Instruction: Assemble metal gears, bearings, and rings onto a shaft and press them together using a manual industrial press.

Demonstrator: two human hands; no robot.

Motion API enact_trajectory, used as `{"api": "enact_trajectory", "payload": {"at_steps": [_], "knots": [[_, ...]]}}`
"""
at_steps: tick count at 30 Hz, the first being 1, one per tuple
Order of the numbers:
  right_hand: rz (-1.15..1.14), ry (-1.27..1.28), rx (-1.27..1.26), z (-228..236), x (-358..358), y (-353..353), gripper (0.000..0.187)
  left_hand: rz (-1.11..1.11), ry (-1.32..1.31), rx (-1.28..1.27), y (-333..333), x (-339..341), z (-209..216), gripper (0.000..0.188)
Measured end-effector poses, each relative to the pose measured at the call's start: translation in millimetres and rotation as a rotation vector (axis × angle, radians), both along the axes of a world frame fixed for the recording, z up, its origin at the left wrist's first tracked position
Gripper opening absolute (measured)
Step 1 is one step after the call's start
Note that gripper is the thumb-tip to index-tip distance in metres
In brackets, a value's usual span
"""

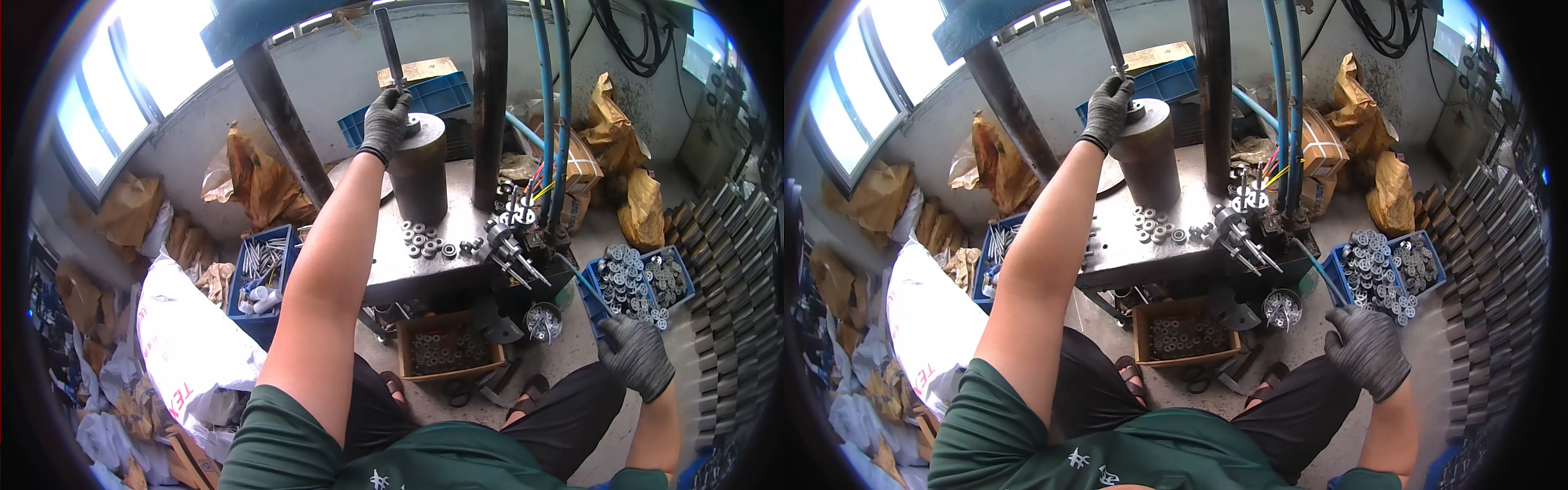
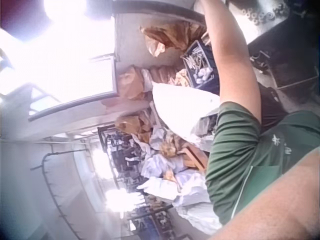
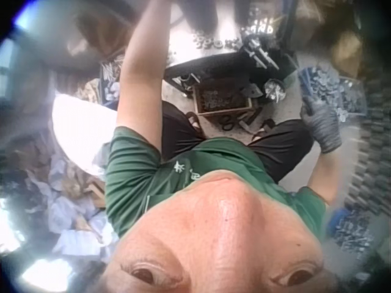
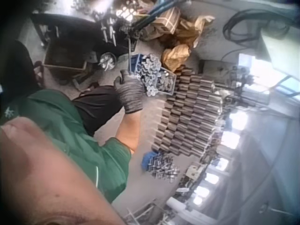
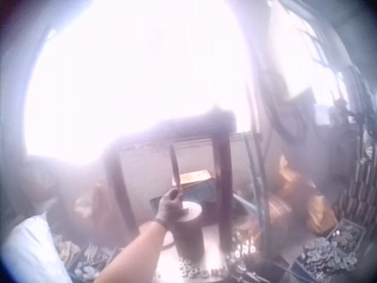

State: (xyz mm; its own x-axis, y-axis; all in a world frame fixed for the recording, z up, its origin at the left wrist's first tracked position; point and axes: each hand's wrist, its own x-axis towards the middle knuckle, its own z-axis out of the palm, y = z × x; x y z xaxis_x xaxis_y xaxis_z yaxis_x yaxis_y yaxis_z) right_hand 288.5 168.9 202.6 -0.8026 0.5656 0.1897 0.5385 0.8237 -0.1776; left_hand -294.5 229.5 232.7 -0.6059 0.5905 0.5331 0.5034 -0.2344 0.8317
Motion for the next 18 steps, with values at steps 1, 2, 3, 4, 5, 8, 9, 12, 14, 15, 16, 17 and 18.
{"api": "enact_trajectory", "payload": {"at_steps": [1, 2, 3, 4, 5, 8, 9, 12, 14, 15, 16, 17, 18], "knots": [[-0.008, -0.018, -0.024, -4, 5, -5, 0.02, -0.002, 0.022, 0.017, 2, 3, 0, 0.018], [-0.005, -0.023, -0.022, -8, 7, -9, 0.02, -0.001, 0.047, 0.032, 2, 5, 2, 0.02], [-0.037, -0.051, -0.05, -12, 10, -14, 0.015, 0.023, 0.069, 0.014, 0, 7, 3, 0.023], [-0.07, -0.079, -0.078, -16, 11, -17, 0.012, 0.025, 0.064, 0.015, -1, 9, 5, 0.023], [-0.096, -0.064, -0.056, -22, 12, -20, 0.013, 0.055, 0.099, -0.012, -2, 9, 6, 0.024], [-0.113, 0.001, -0.001, -31, 13, -22, 0.016, 0.091, 0.108, -0.029, -3, 9, 6, 0.025], [-0.11, -0.002, -0.001, -32, 12, -22, 0.016, 0.081, 0.099, -0.017, -3, 5, 6, 0.025], [-0.144, 0.011, 0.02, -32, 9, -24, 0.02, 0.076, 0.096, -0.027, -5, 6, 5, 0.025], [-0.181, 0.018, 0.006, -33, 10, -25, 0.021, 0.063, 0.078, -0.021, -6, 11, 6, 0.026], [-0.182, 0.015, 0.006, -33, 11, -25, 0.021, 0.062, 0.074, -0.022, -7, 13, 7, 0.026], [-0.186, 0.026, 0.008, -33, 11, -25, 0.021, 0.046, 0.049, -0.025, -7, 15, 9, 0.026], [-0.187, 0.038, 0.011, -33, 11, -25, 0.021, 0.033, 0.026, -0.029, -9, 15, 9, 0.026], [-0.186, 0.037, 0.01, -34, 11, -25, 0.021, 0.034, 0.024, -0.031, -7, 11, 6, 0.026]]}}
